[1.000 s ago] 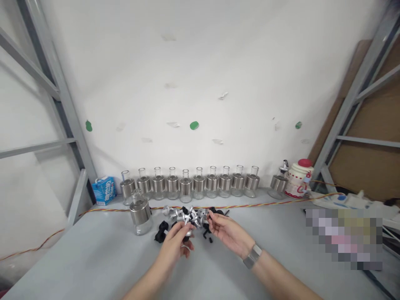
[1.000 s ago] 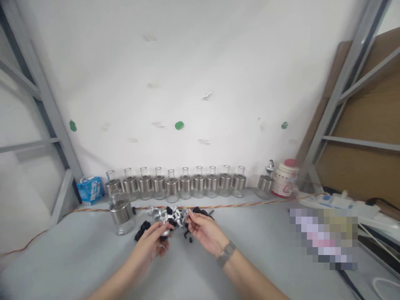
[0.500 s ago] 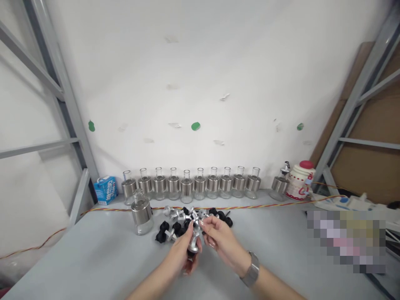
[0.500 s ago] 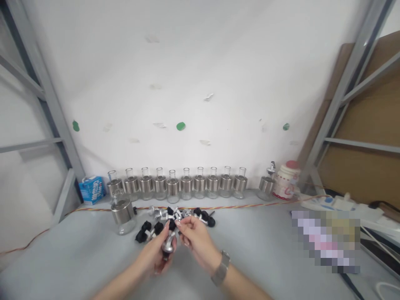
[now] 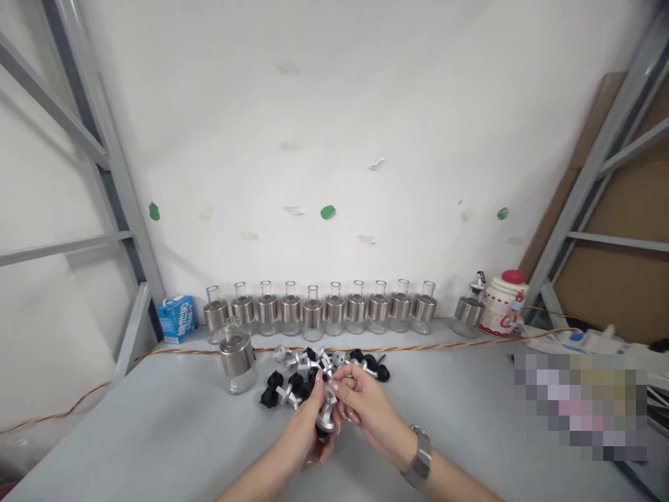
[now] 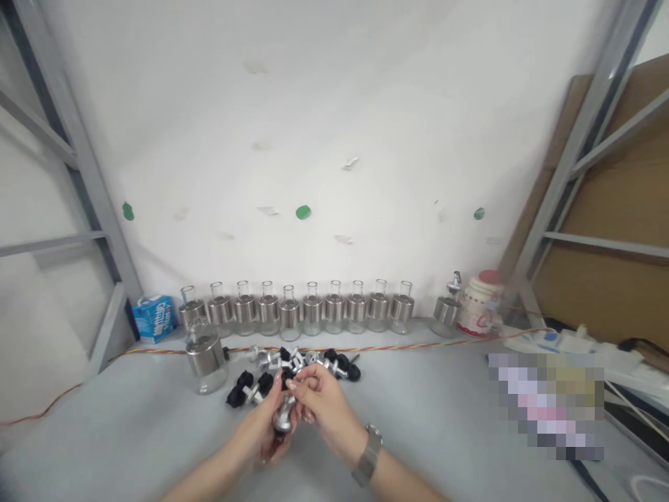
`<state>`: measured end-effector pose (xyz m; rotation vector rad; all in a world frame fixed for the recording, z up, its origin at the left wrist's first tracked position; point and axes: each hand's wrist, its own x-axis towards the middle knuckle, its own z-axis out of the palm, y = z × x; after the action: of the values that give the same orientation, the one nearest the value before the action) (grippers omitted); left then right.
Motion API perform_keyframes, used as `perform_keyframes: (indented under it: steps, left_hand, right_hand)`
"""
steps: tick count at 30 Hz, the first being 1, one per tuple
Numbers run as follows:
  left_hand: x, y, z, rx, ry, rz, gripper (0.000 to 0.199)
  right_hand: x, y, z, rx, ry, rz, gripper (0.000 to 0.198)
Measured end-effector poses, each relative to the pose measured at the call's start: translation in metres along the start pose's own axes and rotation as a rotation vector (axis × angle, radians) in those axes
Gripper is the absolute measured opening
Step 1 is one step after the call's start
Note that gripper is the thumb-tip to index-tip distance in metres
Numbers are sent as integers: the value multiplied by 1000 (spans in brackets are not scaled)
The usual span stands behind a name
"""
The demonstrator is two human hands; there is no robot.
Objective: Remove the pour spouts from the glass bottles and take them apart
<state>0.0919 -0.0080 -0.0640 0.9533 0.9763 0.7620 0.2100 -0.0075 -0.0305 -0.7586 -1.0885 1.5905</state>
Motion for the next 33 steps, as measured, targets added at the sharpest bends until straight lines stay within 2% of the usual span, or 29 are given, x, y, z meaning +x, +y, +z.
perform_keyframes:
  steps: [2,5,7,11,16,19,22,25,30,33]
  left_hand:
    - [-5,5,1,13,-7,16,67]
    - [-13,15,1,106,33,149,53]
    - [-19,22,1,158,88,219,51]
    - [-24,29,-1,151,183,226,53]
    - [-26,31,-1,91,165,217,45]
    - [-27,32,-2,74,158,208,43]
    - [-27,34,-4,35,184,225,45]
    - [-28,39,-4,-9,219,236,46]
    - [-31,43,1,-77,215,232,37]
    - [-32,43,3,1,145,237,40]
  right_hand:
    - [0,1,0,0,-8,13,36]
    - [-1,-1,1,-2,20,30,38]
    - [-1,-5,2,8,58,44,41]
    - [1,-24,-4,3,119,52,47]
    - [8,-51,-26,-81,196,13,44]
    - [13,-53,-42,-359,198,-2,37]
    - [13,-45,-53,-714,84,93,25]
    - [10,-37,-55,-936,10,151,11]
    - [8,-28,-50,-1244,58,-79,10]
    - [9,-22,-50,-1364,66,-134,10]
